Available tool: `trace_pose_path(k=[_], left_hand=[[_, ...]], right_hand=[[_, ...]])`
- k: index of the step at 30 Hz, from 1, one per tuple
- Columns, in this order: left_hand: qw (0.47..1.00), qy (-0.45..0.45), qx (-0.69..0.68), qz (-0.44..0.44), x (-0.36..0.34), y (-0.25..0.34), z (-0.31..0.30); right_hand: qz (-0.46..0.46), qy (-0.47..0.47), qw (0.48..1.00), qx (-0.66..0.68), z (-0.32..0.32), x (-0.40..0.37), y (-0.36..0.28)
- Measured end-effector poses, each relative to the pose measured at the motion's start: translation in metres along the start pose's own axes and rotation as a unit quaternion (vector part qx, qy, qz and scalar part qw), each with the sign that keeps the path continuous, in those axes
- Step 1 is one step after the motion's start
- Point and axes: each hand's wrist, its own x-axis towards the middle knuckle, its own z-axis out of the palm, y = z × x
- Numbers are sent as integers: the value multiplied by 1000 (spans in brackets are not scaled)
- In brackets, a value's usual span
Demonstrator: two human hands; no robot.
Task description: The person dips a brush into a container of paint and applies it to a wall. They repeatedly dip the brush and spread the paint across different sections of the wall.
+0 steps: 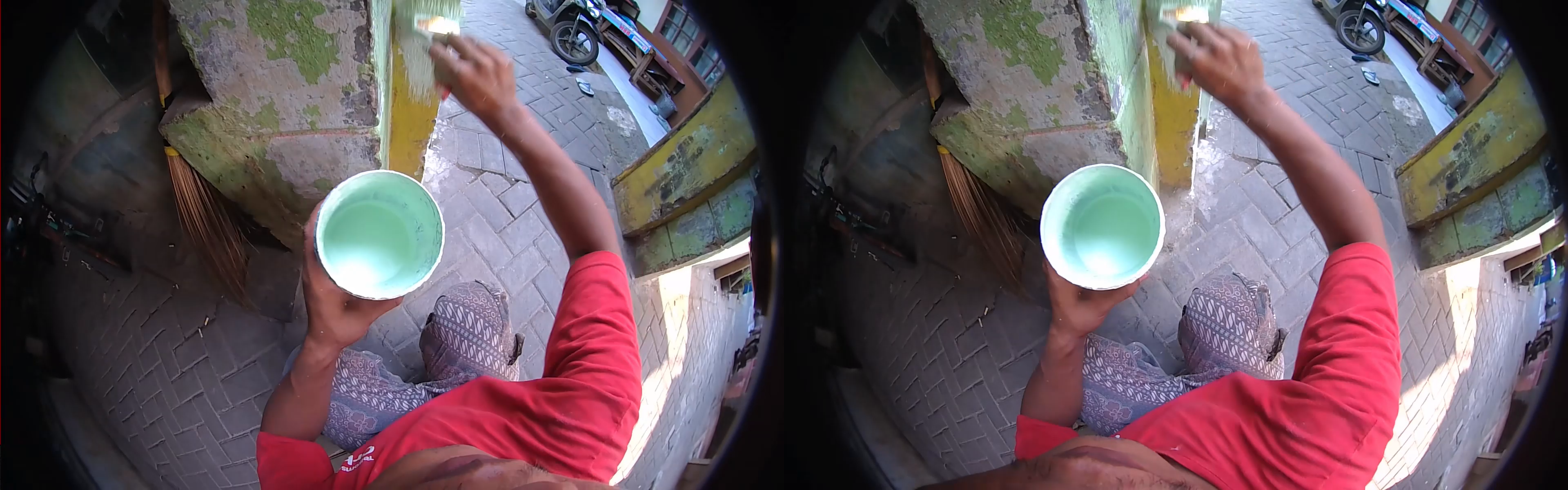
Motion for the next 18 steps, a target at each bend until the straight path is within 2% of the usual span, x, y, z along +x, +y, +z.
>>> trace_pose_path(k=[5, 7, 8, 9, 11, 13, 15, 17, 18], left_hand=[[1000, 17, 27, -3, -4, -5, -15], [999, 21, 9, -23, -4, -2, -15], [999, 26, -11, -42, -4, 0, -15], [999, 24, -9, -43, -5, -2, -16], [1000, 20, 18, -15, -5, -5, -17], [1000, 13, 5, -17, -6, -6, -14], [1000, 6, -10, -18, -6, -7, -13], [1000, -13, -9, -16, -7, -10, -14], [1000, -14, -12, -16, -7, -11, -13]], right_hand=[[10, -143, 982, 127, 51, -135, -105], [33, -244, 953, 178, 64, -171, -135], [55, -316, 921, 223, 61, -171, -144], [57, -315, 920, 224, 60, -170, -143], [77, -399, 876, 259, 48, -158, -129], [24, -346, 915, 206, 53, -138, -98], [119, -272, 929, 221, 17, -80, -52], [106, -210, 953, 193, 0, -42, -12], [78, -132, 975, 158, -7, -30, 2]])
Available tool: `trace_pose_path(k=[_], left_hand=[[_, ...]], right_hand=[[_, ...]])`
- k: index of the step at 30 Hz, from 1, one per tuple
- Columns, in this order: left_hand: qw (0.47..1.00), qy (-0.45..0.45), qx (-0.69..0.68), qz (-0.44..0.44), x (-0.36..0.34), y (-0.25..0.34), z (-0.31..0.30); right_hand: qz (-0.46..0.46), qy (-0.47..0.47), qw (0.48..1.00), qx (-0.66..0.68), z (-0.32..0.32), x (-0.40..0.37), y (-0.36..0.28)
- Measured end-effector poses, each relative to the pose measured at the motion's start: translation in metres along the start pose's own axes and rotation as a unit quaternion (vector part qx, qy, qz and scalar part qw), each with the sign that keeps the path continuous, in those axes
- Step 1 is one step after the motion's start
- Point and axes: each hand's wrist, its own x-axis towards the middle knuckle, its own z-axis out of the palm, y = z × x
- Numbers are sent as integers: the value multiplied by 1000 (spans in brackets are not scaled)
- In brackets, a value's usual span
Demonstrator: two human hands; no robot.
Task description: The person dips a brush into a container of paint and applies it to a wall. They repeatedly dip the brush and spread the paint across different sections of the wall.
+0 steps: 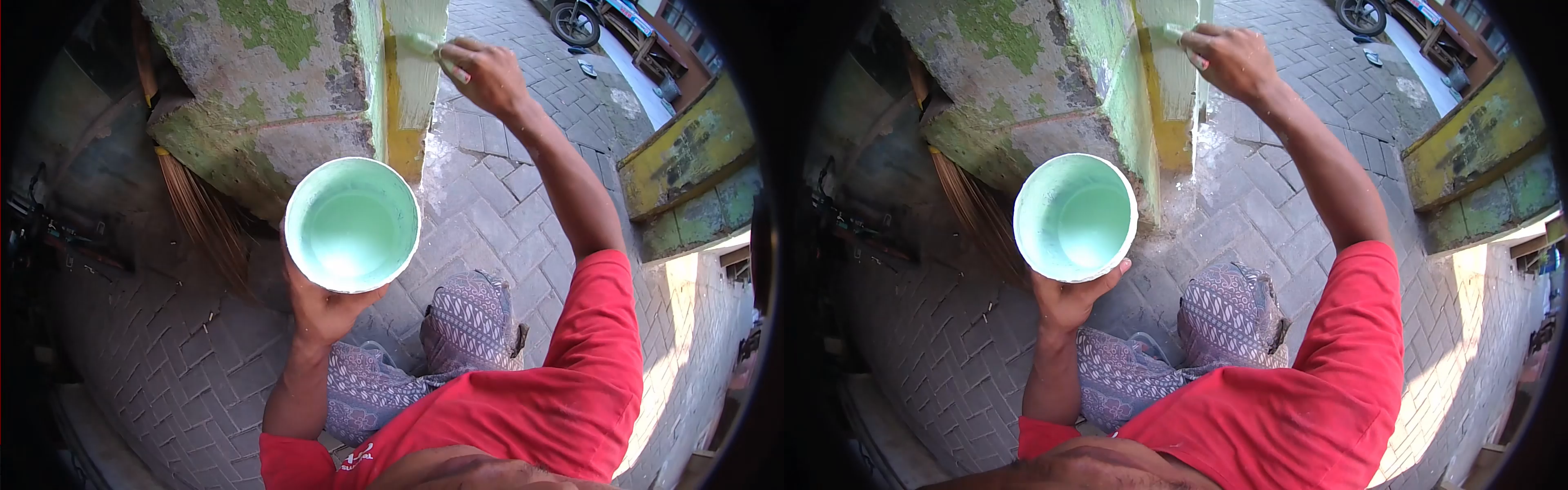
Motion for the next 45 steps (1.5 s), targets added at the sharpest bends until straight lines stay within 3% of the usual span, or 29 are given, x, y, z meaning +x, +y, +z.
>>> trace_pose_path(k=[3, 6, 9, 13, 19, 21, 22, 30, 32, 33, 35, 37, 39, 43, 45], left_hand=[[999, 29, -4, 22, 0, -2, 2], [999, 30, 4, 22, 2, 2, 0], [998, 38, -32, 26, 8, 18, 4], [998, 49, -25, 39, 5, 20, 0], [998, 53, -13, 32, 8, 23, 0], [998, 36, 3, 45, 10, 22, 1], [999, 40, -5, 36, 10, 22, 2], [999, 45, 0, 11, 8, 23, 2], [996, 81, -32, -4, 10, 24, 5], [996, 81, -33, -4, 10, 22, 4], [998, 65, -28, -1, 10, 17, 1], [998, 63, -26, -1, 10, 17, 0], [998, 60, -22, -2, 8, 18, -3], [998, 54, -8, 0, 4, 13, -7], [999, 51, -7, -11, 2, 13, -7]], right_hand=[[-104, 131, 982, -90, -17, 9, 10], [-97, 197, 972, -90, -4, -10, -2], [-56, 94, 987, -113, 69, -66, -14], [-27, -27, 999, -13, 105, -126, -50], [12, -61, 993, 105, 121, -161, -80], [35, -224, 968, 110, 130, -147, -75], [34, -262, 960, 88, 128, -134, -66], [73, -85, 994, 16, 7, -4, -19], [42, 93, 994, 32, -22, 9, -27], [41, 92, 994, 31, -19, 9, -25], [-48, 213, 968, -120, -5, 4, -19], [-7, 154, 981, -120, 24, -14, -34], [-31, 115, 988, -99, 70, -48, -40], [-1, -104, 994, -14, 107, -109, -79], [0, -143, 990, 16, 116, -120, -84]])
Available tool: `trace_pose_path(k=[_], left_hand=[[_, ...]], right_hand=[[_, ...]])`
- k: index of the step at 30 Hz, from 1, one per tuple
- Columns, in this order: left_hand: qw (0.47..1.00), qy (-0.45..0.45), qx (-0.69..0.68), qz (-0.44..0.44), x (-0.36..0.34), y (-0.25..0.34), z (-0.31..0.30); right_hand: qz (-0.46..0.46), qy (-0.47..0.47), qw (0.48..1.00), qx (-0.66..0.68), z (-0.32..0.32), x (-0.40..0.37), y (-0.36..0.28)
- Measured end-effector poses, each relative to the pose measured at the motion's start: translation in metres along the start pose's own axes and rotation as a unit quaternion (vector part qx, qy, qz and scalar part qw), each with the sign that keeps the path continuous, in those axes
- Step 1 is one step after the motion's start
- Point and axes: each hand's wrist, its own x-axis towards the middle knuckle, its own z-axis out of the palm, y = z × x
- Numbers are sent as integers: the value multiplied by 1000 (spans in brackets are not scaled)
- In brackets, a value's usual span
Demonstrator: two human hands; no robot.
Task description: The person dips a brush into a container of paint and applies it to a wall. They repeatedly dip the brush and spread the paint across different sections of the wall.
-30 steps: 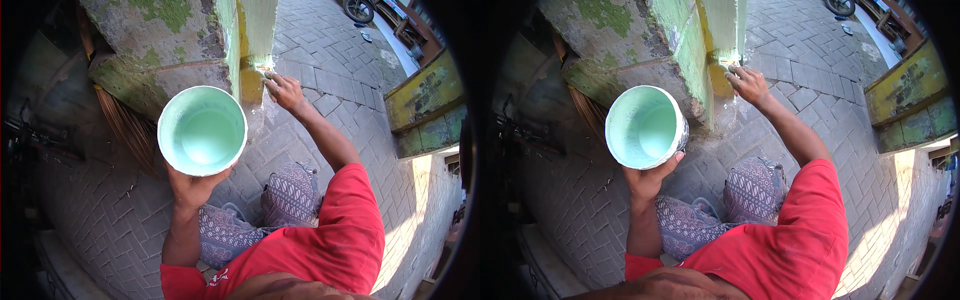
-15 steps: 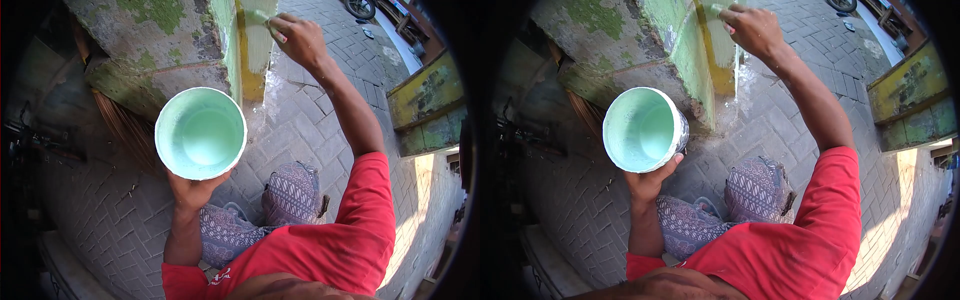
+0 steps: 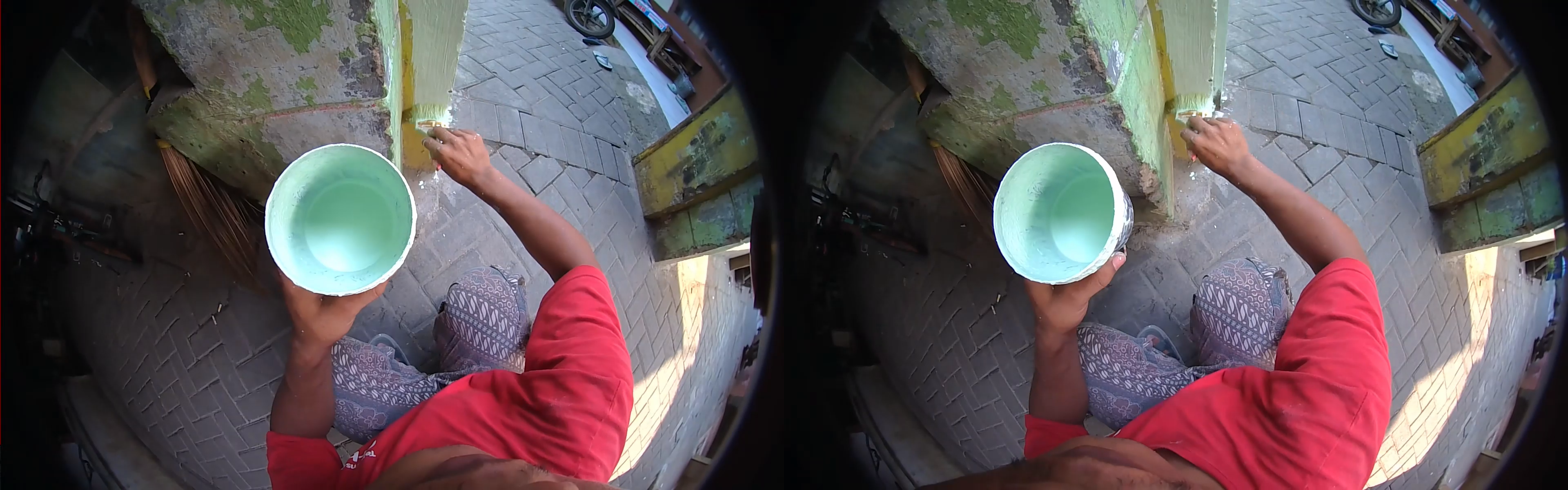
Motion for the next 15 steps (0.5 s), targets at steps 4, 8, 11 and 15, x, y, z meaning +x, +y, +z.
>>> trace_pose_path(k=[4, 8, 11, 15], left_hand=[[1000, -5, 0, 25, 0, 0, 0], [999, 1, -15, 43, 1, -1, 5], [999, 6, -37, 28, 0, 0, 3], [999, 8, -20, 27, -1, 0, 1]], right_hand=[[72, -61, 992, 88, -47, 34, 8], [93, 144, 975, 138, -94, 87, 45], [99, 245, 961, 79, -143, 110, 55], [113, 363, 915, 137, -199, 115, 34]])
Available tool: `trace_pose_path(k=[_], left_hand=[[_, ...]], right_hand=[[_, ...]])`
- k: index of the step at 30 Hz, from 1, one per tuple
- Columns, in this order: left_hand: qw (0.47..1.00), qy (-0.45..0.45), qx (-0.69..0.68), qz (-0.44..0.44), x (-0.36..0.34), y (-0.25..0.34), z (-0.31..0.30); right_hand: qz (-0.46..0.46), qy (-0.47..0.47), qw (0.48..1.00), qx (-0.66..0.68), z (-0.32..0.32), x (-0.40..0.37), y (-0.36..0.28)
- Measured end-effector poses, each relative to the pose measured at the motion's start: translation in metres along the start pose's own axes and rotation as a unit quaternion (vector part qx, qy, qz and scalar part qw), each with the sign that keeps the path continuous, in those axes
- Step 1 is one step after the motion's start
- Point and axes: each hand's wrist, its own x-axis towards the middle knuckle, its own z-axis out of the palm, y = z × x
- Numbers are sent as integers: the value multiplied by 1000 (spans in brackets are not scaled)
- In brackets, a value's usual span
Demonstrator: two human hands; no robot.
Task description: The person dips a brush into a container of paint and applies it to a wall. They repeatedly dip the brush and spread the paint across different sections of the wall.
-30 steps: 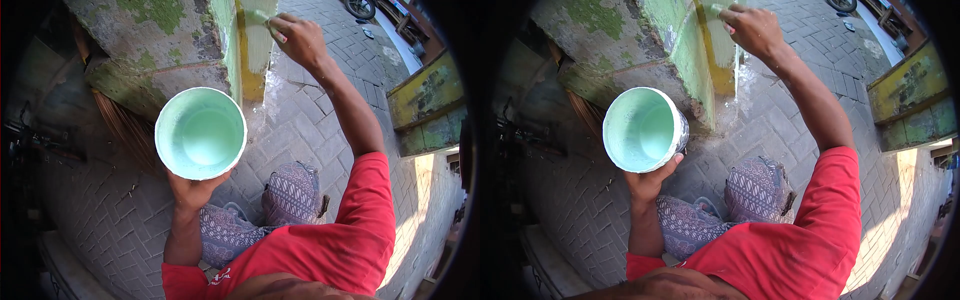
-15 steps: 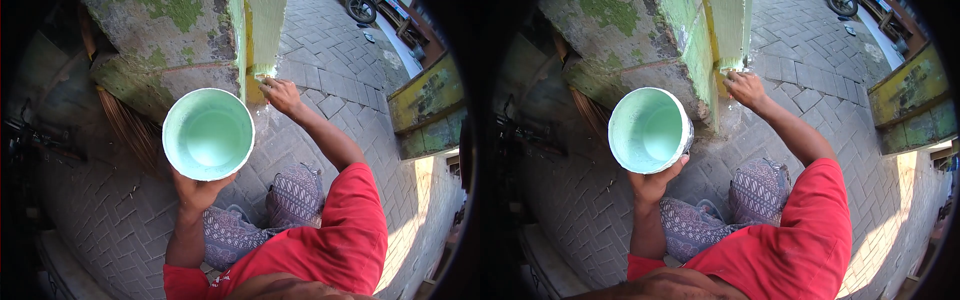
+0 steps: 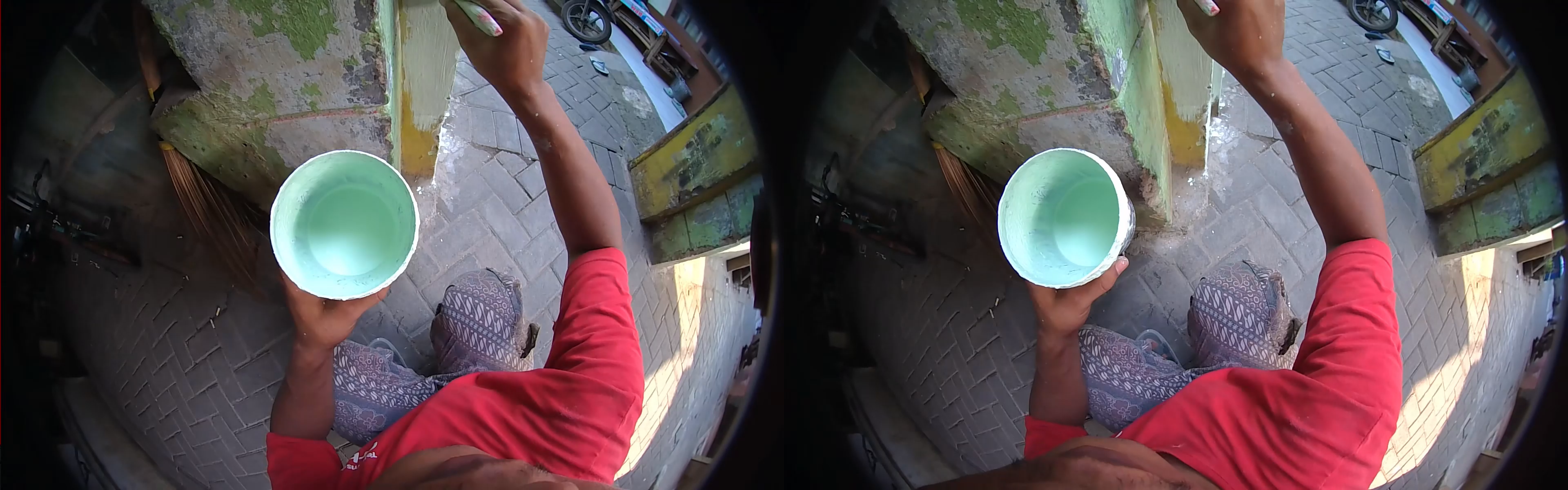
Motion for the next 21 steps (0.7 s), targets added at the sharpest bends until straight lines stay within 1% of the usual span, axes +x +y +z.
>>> trace_pose_path(k=[1, 3, 4, 5, 7, 11, 13, 14, 16, 17, 19, 21], left_hand=[[1000, -2, -1, -3, 0, 0, 0], [1000, -3, -3, -7, -1, -3, -1], [1000, -7, 1, -10, -2, -6, -2], [1000, -12, 6, -12, -2, -8, -3], [1000, -11, 6, -7, 1, -4, -1], [1000, 0, -3, 3, 1, -5, 1], [1000, 1, 6, 1, 1, -5, 0], [1000, 0, 15, -1, 0, -5, 0], [1000, 2, 14, 9, 2, -3, 0], [1000, 4, 12, 16, 2, -3, 1], [1000, -4, 21, 9, 2, -6, 0], [999, -15, 30, 0, 2, -7, 2]], right_hand=[[-2, 1, 1000, 1, 4, 0, -2], [-50, 136, 988, 62, 17, -11, 0], [-102, 120, 988, 4, 23, -19, 18], [-70, 92, 993, -4, 36, -37, 27], [-63, 39, 997, 7, 51, -73, 33], [-1, -37, 999, 25, 65, -139, 33], [25, -70, 997, 27, 65, -158, 32], [25, -68, 997, 27, 62, -154, 27], [29, 19, 997, 67, 57, -140, 23], [29, 19, 997, 67, 53, -123, 19], [-54, 158, 982, 83, 43, -75, 13], [-73, 193, 976, 74, 43, -42, 16]])
